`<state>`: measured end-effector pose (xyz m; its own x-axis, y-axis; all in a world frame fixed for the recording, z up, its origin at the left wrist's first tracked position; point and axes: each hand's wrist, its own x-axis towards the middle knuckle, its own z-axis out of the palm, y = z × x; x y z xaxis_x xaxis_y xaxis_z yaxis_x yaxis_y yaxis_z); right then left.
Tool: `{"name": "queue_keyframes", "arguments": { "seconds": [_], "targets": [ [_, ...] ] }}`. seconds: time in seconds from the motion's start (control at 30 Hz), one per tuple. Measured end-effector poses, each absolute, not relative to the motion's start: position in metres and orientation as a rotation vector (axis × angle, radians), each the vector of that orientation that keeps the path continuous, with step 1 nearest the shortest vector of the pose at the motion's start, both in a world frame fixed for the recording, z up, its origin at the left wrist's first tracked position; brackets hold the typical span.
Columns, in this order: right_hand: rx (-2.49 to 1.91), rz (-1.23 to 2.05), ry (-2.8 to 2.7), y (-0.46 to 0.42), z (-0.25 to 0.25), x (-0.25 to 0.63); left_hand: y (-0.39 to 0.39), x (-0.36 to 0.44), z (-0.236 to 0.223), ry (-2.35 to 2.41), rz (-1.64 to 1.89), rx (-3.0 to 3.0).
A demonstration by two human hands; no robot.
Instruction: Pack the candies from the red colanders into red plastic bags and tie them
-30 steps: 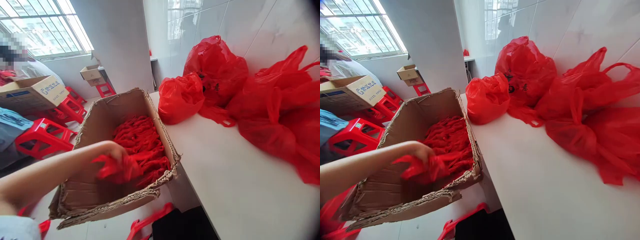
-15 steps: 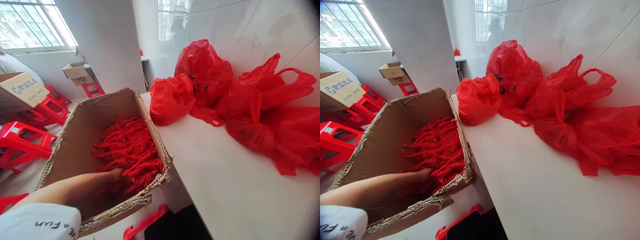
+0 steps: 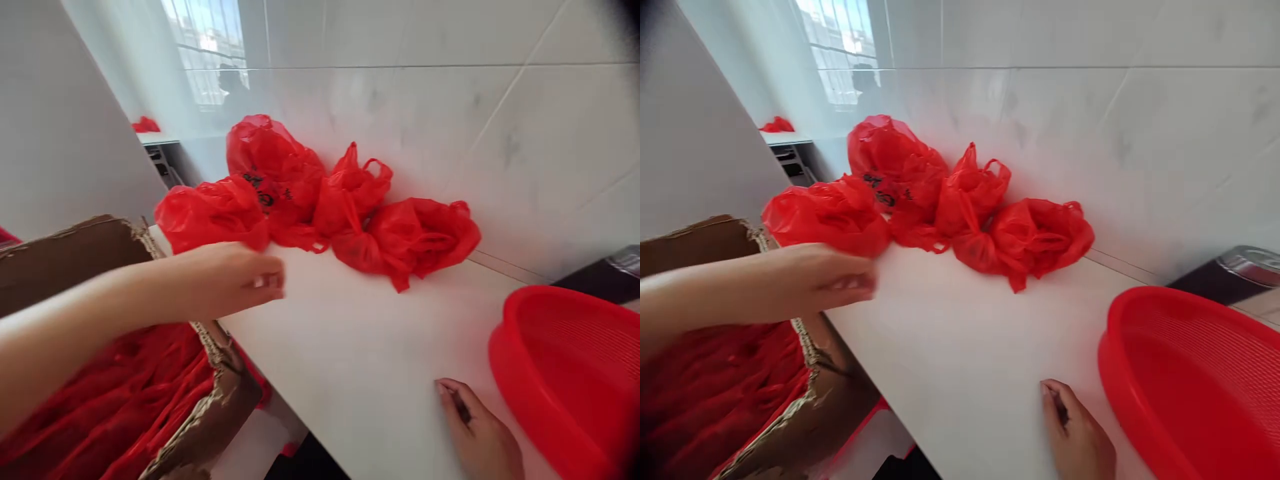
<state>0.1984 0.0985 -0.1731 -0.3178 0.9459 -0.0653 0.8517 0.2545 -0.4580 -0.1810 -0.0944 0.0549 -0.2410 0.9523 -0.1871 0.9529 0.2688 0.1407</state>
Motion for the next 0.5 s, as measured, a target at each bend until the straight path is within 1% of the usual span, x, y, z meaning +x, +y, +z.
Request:
{"name": "queue_keyframes", "arguments": {
  "seconds": [0.07, 0.17, 0.27, 0.37, 0.43, 0.5],
  "targets": [
    [-1.663, 0.633, -2.268, 0.094, -0.167, 0.195, -0.016, -0.153, 0.044, 2.331, 0.113, 1.998],
    [-1.617, 0.644, -2.23, 0.085, -0.161, 0.191, 0.086, -0.141, 0.012, 2.351, 0.184, 2.146],
    [-1.594, 0.688, -2.197, 0.084, -0.16, 0.191, 0.144, -0.148, -0.016, 2.332, 0.086, 2.158],
    [-1.621, 0.726, -2.221, 0.091, -0.164, 0.198, 0.146, -0.155, -0.026, 2.318, -0.035, 2.079],
    [-1.638, 0.724, -2.271, 0.095, -0.169, 0.207, 0.117, -0.159, -0.02, 2.299, -0.039, 2.022],
    [-1.581, 0.647, -2.293, 0.095, -0.175, 0.215, 0.066, -0.168, -0.003, 2.288, -0.001, 1.953]
  ]
}}
